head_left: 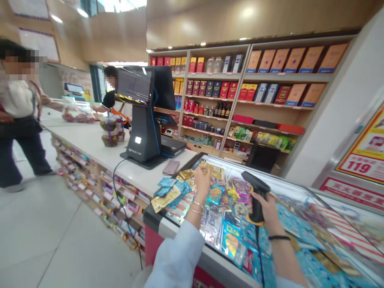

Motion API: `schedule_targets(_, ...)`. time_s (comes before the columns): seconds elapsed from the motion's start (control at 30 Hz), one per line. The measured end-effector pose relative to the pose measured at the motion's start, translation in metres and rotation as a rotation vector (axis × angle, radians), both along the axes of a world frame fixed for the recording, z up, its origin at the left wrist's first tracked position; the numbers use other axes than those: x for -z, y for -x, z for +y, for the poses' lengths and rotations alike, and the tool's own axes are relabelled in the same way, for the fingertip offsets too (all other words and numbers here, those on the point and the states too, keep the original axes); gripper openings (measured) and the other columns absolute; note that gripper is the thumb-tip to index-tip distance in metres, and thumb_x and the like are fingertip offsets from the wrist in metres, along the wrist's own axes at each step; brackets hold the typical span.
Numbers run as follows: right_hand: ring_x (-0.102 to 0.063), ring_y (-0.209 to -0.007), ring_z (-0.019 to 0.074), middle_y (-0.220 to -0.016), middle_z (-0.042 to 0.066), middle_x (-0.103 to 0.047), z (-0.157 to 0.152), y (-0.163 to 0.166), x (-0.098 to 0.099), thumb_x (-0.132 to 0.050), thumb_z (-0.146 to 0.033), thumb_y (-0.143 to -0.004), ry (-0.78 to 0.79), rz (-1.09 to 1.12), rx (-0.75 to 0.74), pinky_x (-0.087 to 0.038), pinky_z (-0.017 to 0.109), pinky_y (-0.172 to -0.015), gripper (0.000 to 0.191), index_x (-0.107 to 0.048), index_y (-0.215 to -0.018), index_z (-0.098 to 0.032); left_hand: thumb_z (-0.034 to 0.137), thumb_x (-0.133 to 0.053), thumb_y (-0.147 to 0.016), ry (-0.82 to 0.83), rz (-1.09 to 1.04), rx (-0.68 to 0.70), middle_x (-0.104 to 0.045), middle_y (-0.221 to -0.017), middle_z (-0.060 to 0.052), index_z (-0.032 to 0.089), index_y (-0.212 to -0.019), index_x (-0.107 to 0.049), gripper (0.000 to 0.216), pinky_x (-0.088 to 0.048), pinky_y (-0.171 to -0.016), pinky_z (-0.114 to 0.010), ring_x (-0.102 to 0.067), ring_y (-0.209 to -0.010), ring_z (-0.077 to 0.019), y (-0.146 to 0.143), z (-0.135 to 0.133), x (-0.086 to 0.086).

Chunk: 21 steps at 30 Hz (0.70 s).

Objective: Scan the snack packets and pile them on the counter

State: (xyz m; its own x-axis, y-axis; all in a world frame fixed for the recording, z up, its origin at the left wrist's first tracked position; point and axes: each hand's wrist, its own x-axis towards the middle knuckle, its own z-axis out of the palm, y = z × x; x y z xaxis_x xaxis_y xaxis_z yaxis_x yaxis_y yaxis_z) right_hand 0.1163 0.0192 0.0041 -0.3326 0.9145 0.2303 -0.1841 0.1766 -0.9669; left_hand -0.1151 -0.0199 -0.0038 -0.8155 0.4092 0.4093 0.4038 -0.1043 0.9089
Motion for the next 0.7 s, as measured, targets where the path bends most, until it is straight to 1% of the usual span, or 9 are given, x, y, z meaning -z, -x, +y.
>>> schedule_targets(0.07, -0.048, -0.034, 0.015, -0.046, 0.001, -0.057, -0.005, 0.031, 0.003, -0.08, -0.049, -0.061, -0.016, -0.006, -0.061, -0.038, 0.028, -0.035, 0.037, -0.062, -0.069, -0.019, 0.027, -0.059, -0.086, 0.047, 0.053, -0.062, -0.07, -0.1, -0.01, 0.016, -0.096, -0.061, 0.015, -0.045, -0.087, -0.033, -0.065, -0.093, -0.0216, 0.024, -0.011, 0.001)
schedule_targets(0.17, -0.047, -0.033, 0.0145, -0.042, 0.0, -0.055, -0.011, 0.078, 0.012, -0.077, -0.048, -0.065, -0.04, 0.0, -0.163, -0.037, 0.027, -0.035, 0.034, -0.061, -0.067, -0.018, 0.028, -0.054, -0.09, 0.184, 0.126, -0.15, -0.069, -0.099, -0.011, 0.016, -0.098, -0.06, 0.016, -0.044, -0.083, -0.032, -0.065, -0.094, -0.0225, 0.058, -0.021, 0.005)
schedule_targets(0.27, -0.048, -0.034, 0.0138, -0.046, 0.0, -0.058, -0.014, 0.12, 0.026, -0.077, -0.045, -0.065, -0.01, 0.054, -0.186, -0.038, 0.026, -0.035, 0.031, -0.061, -0.07, -0.018, 0.027, -0.052, -0.091, 0.376, 0.208, -0.228, -0.068, -0.097, -0.01, 0.017, -0.1, -0.06, 0.016, -0.041, -0.077, -0.031, -0.064, -0.092, -0.0226, 0.084, -0.024, 0.01)
schedule_targets(0.33, -0.048, -0.035, 0.013, -0.05, 0.0, -0.06, -0.013, 0.141, 0.038, -0.078, -0.043, -0.063, 0.026, 0.104, -0.184, -0.039, 0.026, -0.035, 0.031, -0.061, -0.072, -0.018, 0.024, -0.05, -0.091, 0.505, 0.312, -0.274, -0.068, -0.098, -0.011, 0.017, -0.099, -0.061, 0.016, -0.04, -0.079, -0.033, -0.062, -0.097, -0.0243, 0.097, -0.022, 0.015)
schedule_targets(0.4, -0.048, -0.035, 0.0121, -0.053, 0.0, -0.061, -0.011, 0.156, 0.049, -0.079, -0.043, -0.063, 0.072, 0.136, -0.2, -0.038, 0.025, -0.034, 0.032, -0.062, -0.074, -0.018, 0.02, -0.048, -0.091, 0.615, 0.408, -0.311, -0.068, -0.099, -0.012, 0.016, -0.1, -0.063, 0.019, -0.038, -0.085, -0.037, -0.059, -0.102, -0.027, 0.108, -0.017, 0.022)
schedule_targets(0.47, -0.047, -0.035, 0.0115, -0.054, 0.0, -0.062, -0.009, 0.166, 0.06, -0.079, -0.044, -0.062, 0.13, 0.143, -0.233, -0.037, 0.024, -0.033, 0.034, -0.062, -0.075, -0.017, 0.019, -0.047, -0.09, 0.689, 0.47, -0.32, -0.068, -0.098, -0.014, 0.015, -0.102, -0.065, 0.021, -0.037, -0.088, -0.041, -0.057, -0.104, -0.0295, 0.117, -0.012, 0.03)
schedule_targets(0.53, -0.047, -0.035, 0.0112, -0.055, 0.0, -0.062, -0.009, 0.172, 0.069, -0.08, -0.045, -0.061, 0.177, 0.146, -0.27, -0.037, 0.023, -0.032, 0.037, -0.062, -0.077, -0.017, 0.019, -0.048, -0.09, 0.728, 0.518, -0.314, -0.067, -0.099, -0.015, 0.014, -0.103, -0.066, 0.023, -0.036, -0.091, -0.043, -0.055, -0.106, -0.0311, 0.122, -0.007, 0.04)
schedule_targets(0.6, -0.047, -0.034, 0.0108, -0.053, -0.001, -0.061, -0.01, 0.177, 0.074, -0.079, -0.046, -0.061, 0.202, 0.148, -0.302, -0.037, 0.022, -0.032, 0.038, -0.062, -0.077, -0.017, 0.018, -0.048, -0.089, 0.752, 0.561, -0.319, -0.066, -0.105, -0.016, 0.013, -0.103, -0.067, 0.024, -0.035, -0.093, -0.044, -0.053, -0.108, -0.0322, 0.124, -0.003, 0.049)
schedule_targets(0.7, -0.046, -0.034, 0.0099, -0.048, -0.002, -0.057, -0.013, 0.181, 0.078, -0.077, -0.048, -0.063, 0.212, 0.144, -0.329, -0.038, 0.021, -0.033, 0.036, -0.06, -0.072, -0.017, 0.016, -0.044, -0.09, 0.777, 0.6, -0.325, -0.064, -0.111, -0.018, 0.011, -0.103, -0.069, 0.028, -0.035, -0.095, -0.044, -0.051, -0.11, -0.0321, 0.124, 0.0, 0.056)
